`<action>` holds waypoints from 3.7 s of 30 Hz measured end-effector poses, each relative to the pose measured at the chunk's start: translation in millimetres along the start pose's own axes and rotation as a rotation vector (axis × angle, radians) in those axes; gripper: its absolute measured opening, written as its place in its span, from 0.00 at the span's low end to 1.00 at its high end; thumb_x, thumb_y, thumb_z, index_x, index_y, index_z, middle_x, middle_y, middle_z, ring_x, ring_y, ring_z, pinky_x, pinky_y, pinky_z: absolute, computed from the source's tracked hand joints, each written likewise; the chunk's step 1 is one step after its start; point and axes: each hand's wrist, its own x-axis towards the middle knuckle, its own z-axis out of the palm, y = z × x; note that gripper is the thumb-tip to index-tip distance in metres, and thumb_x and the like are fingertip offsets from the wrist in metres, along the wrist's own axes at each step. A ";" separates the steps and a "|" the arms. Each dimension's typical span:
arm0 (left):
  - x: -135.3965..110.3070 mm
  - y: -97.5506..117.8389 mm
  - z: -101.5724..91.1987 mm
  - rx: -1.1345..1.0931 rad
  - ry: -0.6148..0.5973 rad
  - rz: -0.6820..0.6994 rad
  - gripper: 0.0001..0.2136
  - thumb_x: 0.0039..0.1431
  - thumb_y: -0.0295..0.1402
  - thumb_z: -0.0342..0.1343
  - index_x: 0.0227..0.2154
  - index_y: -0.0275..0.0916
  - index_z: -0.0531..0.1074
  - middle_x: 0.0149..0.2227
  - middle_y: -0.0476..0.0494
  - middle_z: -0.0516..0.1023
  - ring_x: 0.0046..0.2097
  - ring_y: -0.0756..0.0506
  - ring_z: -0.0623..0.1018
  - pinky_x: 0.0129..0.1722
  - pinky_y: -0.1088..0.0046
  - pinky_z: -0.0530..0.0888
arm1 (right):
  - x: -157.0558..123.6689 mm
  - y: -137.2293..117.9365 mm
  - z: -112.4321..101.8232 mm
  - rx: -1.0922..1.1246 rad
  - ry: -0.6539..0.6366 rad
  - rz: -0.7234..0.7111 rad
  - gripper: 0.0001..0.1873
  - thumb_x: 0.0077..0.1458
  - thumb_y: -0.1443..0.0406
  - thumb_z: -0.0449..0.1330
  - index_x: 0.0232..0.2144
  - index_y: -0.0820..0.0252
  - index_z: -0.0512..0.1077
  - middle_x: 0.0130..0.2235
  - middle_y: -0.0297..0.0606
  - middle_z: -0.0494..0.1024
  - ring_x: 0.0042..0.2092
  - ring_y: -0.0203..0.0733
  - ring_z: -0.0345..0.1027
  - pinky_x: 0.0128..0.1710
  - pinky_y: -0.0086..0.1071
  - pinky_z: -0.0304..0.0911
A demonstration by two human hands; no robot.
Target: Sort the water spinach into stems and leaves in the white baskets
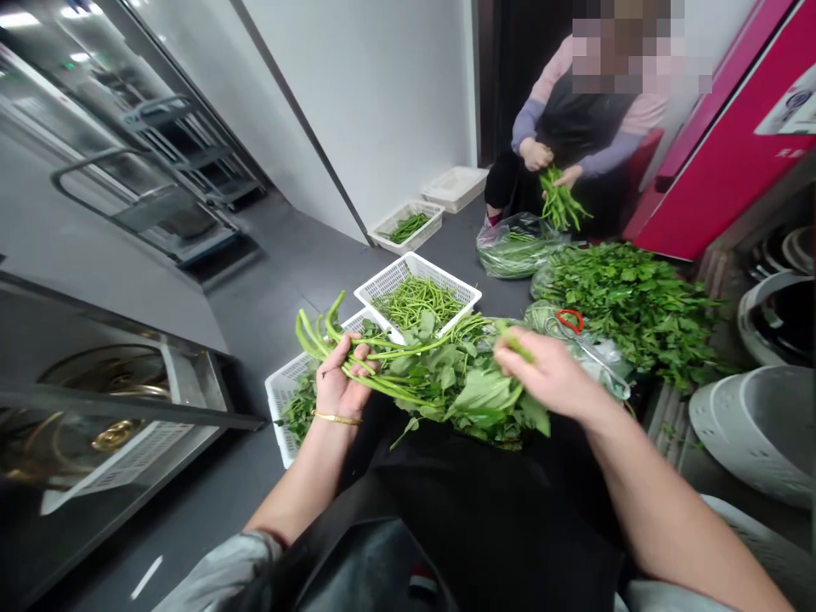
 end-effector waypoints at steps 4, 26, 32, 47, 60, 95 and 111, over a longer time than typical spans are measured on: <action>-1.1 -3.0 -0.4 -0.067 0.015 -0.092 0.11 0.63 0.30 0.46 0.27 0.33 0.68 0.19 0.53 0.61 0.15 0.59 0.57 0.16 0.86 0.63 | 27.2 -26.1 55.9 -0.369 -0.073 -0.224 0.16 0.60 0.60 0.51 0.43 0.65 0.70 0.36 0.46 0.77 0.31 0.41 0.69 0.26 0.31 0.61; -9.5 -34.2 2.0 0.253 -0.102 -0.002 0.10 0.49 0.36 0.62 0.29 0.34 0.71 0.17 0.52 0.68 0.15 0.57 0.59 0.14 0.81 0.64 | 39.8 -30.5 65.3 -0.246 -0.331 -0.200 0.11 0.59 0.60 0.54 0.33 0.62 0.70 0.31 0.39 0.75 0.31 0.40 0.68 0.30 0.30 0.58; -11.5 -33.8 -9.9 0.320 -0.163 -0.148 0.09 0.49 0.35 0.62 0.28 0.33 0.71 0.16 0.52 0.67 0.14 0.57 0.58 0.13 0.81 0.63 | 57.8 -43.2 87.7 -0.377 -0.597 -0.466 0.09 0.57 0.66 0.53 0.30 0.61 0.71 0.30 0.38 0.76 0.28 0.36 0.66 0.25 0.28 0.49; 3.9 46.9 -47.5 -0.130 -0.029 0.018 0.15 0.66 0.33 0.41 0.25 0.35 0.65 0.14 0.56 0.54 0.14 0.57 0.56 0.10 0.90 0.56 | -25.6 10.6 -22.9 0.153 -0.037 0.160 0.19 0.53 0.49 0.55 0.19 0.54 0.65 0.22 0.36 0.70 0.24 0.42 0.64 0.24 0.35 0.62; -11.0 41.7 -31.8 -0.214 -0.198 0.072 0.13 0.65 0.37 0.43 0.26 0.38 0.61 0.14 0.59 0.55 0.12 0.58 0.49 0.09 0.88 0.51 | 2.9 -10.7 37.8 -0.264 -0.017 -0.274 0.16 0.62 0.63 0.50 0.49 0.61 0.68 0.42 0.43 0.79 0.37 0.41 0.74 0.34 0.31 0.67; -16.1 -12.6 -34.9 -0.219 0.043 -0.198 0.13 0.64 0.32 0.45 0.26 0.33 0.66 0.16 0.55 0.56 0.15 0.59 0.56 0.13 0.89 0.57 | 66.8 -32.4 79.6 -0.309 -0.470 -0.481 0.10 0.58 0.67 0.52 0.29 0.64 0.72 0.29 0.40 0.73 0.26 0.36 0.63 0.23 0.29 0.52; -17.5 -33.0 -30.2 0.137 -0.167 -0.175 0.09 0.51 0.37 0.59 0.27 0.36 0.69 0.15 0.54 0.62 0.15 0.57 0.56 0.14 0.82 0.61 | 64.6 -30.0 78.9 -0.047 -0.606 -0.327 0.12 0.55 0.60 0.56 0.26 0.61 0.73 0.28 0.37 0.74 0.29 0.38 0.66 0.30 0.30 0.57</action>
